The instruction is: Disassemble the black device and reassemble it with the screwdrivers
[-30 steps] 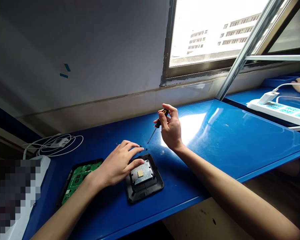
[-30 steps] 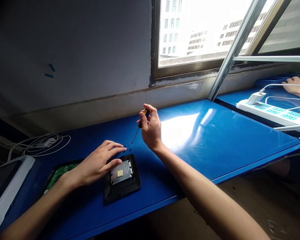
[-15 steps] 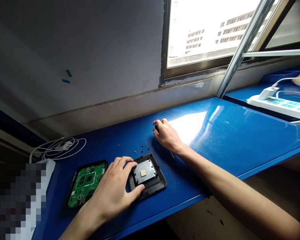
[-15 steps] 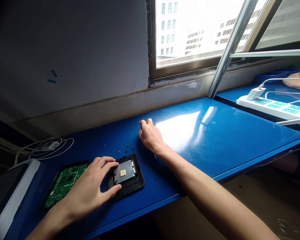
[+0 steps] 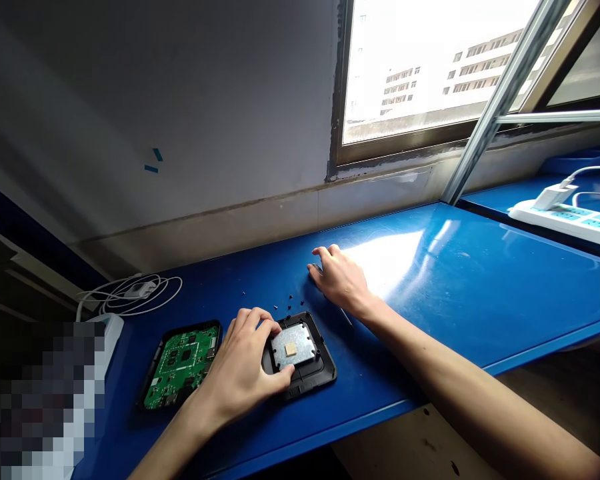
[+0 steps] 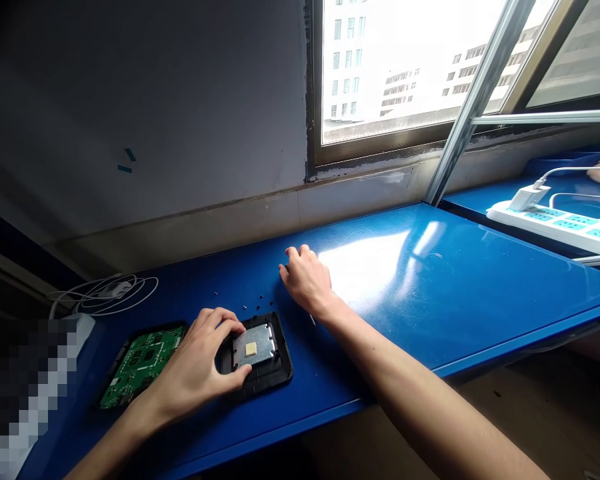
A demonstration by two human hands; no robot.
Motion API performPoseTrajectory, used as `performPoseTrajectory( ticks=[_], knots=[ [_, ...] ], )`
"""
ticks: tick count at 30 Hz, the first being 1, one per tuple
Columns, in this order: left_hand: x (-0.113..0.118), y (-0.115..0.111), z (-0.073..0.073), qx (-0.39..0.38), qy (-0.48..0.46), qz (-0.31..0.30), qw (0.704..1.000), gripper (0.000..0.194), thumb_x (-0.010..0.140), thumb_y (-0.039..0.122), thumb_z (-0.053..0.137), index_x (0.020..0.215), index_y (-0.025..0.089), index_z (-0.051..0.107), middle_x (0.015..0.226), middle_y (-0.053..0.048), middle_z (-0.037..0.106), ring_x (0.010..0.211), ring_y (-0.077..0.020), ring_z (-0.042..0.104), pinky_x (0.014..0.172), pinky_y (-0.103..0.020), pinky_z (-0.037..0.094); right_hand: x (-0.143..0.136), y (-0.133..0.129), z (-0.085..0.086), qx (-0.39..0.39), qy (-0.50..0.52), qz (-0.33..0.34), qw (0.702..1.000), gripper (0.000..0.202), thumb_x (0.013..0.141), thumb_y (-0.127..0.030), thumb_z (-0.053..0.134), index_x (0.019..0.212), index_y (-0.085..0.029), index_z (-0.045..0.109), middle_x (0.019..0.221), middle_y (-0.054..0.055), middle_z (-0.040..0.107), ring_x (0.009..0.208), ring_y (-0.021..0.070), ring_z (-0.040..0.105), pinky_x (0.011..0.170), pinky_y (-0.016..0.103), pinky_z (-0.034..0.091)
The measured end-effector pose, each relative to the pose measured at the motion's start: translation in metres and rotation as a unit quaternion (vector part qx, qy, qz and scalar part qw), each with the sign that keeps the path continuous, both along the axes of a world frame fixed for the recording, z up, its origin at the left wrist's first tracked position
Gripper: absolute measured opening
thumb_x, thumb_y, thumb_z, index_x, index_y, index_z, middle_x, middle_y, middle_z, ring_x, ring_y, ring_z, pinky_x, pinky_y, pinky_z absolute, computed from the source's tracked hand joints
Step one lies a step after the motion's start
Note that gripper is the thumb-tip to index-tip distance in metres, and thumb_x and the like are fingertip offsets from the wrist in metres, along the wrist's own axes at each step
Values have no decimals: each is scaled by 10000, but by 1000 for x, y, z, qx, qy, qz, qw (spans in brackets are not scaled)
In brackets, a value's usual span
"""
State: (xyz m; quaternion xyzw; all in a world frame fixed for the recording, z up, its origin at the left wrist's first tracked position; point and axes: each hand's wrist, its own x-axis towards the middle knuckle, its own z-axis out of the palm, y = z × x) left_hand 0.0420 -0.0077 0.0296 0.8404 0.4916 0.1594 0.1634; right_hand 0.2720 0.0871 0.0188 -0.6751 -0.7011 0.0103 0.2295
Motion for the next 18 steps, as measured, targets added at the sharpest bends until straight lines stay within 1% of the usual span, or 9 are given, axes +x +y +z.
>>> performPoseTrajectory(
  ticks=[4,8,12,14,16,18],
  knots=[
    [-4,1,-7,7,-27,-3,1000,312,801,310,773,1084,238,663,1161,-69,662,1121,-332,572,965,-516,555,-2,-2,0,15,12,13,1000,363,1045,-354,564,1342,-167,655,1275,181,685,1121,349,694,775,389,553],
    [-6,2,-10,7,-39,-7,999,309,800,296,774,1088,246,676,1173,-66,668,1134,-335,564,980,-525,540,-3,-4,0,30,33,35,998,339,1040,-339,582,1315,-161,667,1248,172,701,1103,337,695,787,400,556],
    [-7,2,-9,-11,-43,1,999,323,814,304,772,1121,248,688,1213,-70,664,1171,-345,544,1010,-551,509,-7,-4,1,44,62,76,994,278,1048,-317,582,1275,-188,676,1203,131,725,1060,280,694,837,387,552],
    [-8,2,-10,-22,-40,9,999,325,824,316,771,1133,248,698,1231,-70,658,1185,-350,535,1027,-570,486,-8,-5,4,48,77,110,990,257,1054,-306,576,1261,-192,678,1156,109,735,1042,251,690,869,375,545],
    [-8,1,-11,-30,-42,16,999,325,833,323,767,1144,251,708,1241,-65,654,1194,-350,529,1031,-574,474,-8,-8,7,46,87,158,982,222,1034,-317,625,1208,-201,700,1081,76,742,1012,223,687,871,346,539],
    [-9,1,-11,-33,-49,19,998,324,842,321,760,1156,254,716,1244,-60,653,1193,-345,531,1028,-566,471,-7,-11,10,28,89,240,966,174,980,-364,720,1078,-222,741,996,37,739,968,198,680,831,307,531]
  ],
)
